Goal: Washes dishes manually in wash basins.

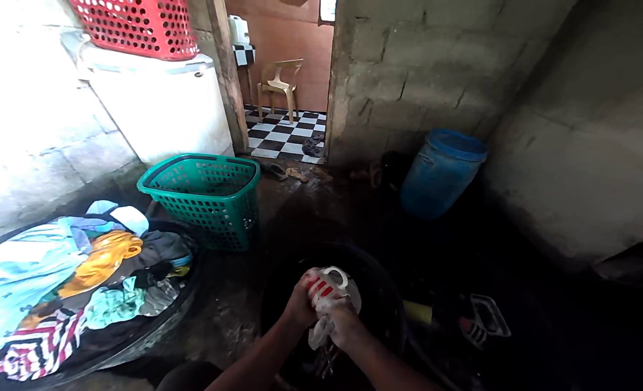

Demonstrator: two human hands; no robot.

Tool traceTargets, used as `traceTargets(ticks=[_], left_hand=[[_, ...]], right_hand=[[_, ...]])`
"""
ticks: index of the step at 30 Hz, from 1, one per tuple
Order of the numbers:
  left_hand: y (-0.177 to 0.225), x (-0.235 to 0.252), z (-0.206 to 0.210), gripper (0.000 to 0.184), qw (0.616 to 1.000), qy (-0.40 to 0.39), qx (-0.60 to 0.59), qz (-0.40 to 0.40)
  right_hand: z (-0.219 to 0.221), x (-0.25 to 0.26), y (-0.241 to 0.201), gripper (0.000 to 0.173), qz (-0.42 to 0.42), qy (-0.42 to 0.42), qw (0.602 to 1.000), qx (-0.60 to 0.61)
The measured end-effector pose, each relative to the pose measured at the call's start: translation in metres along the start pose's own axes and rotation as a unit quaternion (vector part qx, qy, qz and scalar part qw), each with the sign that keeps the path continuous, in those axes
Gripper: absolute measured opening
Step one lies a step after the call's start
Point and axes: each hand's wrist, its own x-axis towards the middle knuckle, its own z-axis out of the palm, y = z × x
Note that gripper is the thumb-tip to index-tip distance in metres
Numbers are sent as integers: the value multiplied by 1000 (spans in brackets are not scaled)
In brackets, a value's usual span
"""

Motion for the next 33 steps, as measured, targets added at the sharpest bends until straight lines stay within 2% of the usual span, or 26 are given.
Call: traceTargets(ticks=[2, 3, 4, 6, 7, 8, 9, 11, 14, 16, 17, 19, 20, 21, 22, 23, 24, 26, 27, 28, 30, 31, 32, 33], left_hand=[[1, 3, -1, 36, 1000, 13, -3, -11], [5, 4, 0, 41, 999, 25, 6, -28], [11, 5, 0, 42, 998, 27, 20, -53], [24, 7, -5, 38, 992, 3, 71, -108], [30, 6, -6, 38, 985, -4, 110, -135], [33, 7, -10, 38, 977, -13, 141, -158], [34, 7, -12, 36, 970, -21, 167, -177], [33, 7, -14, 30, 960, -6, 204, -189], [26, 6, -6, 24, 958, 71, 230, -156], [24, 5, -2, 37, 952, 100, 249, -146], [22, 3, -3, 39, 954, 91, 251, -134], [15, 1, -7, 37, 963, 70, 239, -101], [12, 1, -5, 35, 965, 78, 235, -83], [11, 0, 0, 34, 965, 91, 237, -66], [9, -1, 5, 35, 964, 100, 240, -47], [6, -1, 6, 36, 965, 105, 239, -31], [3, 0, 4, 38, 966, 104, 234, -20], [-2, 1, -3, 40, 971, 83, 224, -26], [-2, 2, -5, 40, 972, 78, 219, -40], [-1, 4, -5, 40, 972, 80, 212, -62], [5, 7, -2, 42, 970, 102, 181, -124], [7, 6, -1, 38, 970, 115, 157, -146], [9, 5, 0, 34, 969, 126, 133, -163], [9, 4, -1, 29, 970, 135, 116, -166]], right_hand=[[-8, 6, 13, 32, -99, -11, 987, -124], [-14, 9, 20, 41, -162, -20, 955, -246], [-20, 12, 24, 46, -225, -32, 895, -385], [-34, 15, 28, 32, -329, -72, 723, -603], [-39, 14, 24, 25, -352, -97, 652, -665], [-42, 11, 18, 21, -351, -123, 608, -702], [-42, 7, 11, 22, -324, -147, 589, -726], [-40, 2, 4, 24, -298, -163, 576, -743], [-40, 4, 7, 26, -289, -169, 579, -744], [-32, 5, -2, 40, -182, -207, 655, -703], [-31, 7, -4, 47, -162, -204, 718, -646], [-31, 9, -1, 52, -144, -154, 877, -431], [-29, 7, -4, 47, -78, -125, 943, -299], [-25, 2, -11, 35, 2, -82, 980, -181], [-21, -1, -18, 26, 58, -43, 992, -102], [-19, -3, -20, 20, 83, -16, 994, -65], [-18, -3, -18, 18, 72, 1, 995, -68], [-20, -1, -3, 28, -48, -15, 981, -189], [-23, 2, 6, 36, -126, -26, 946, -298], [-27, 5, 13, 40, -201, -40, 885, -419], [-35, 6, 18, 34, -251, -103, 731, -626], [-40, 7, 22, 29, -284, -128, 662, -682], [-44, 8, 25, 25, -312, -149, 616, -708], [-47, 10, 27, 24, -308, -174, 600, -718]])
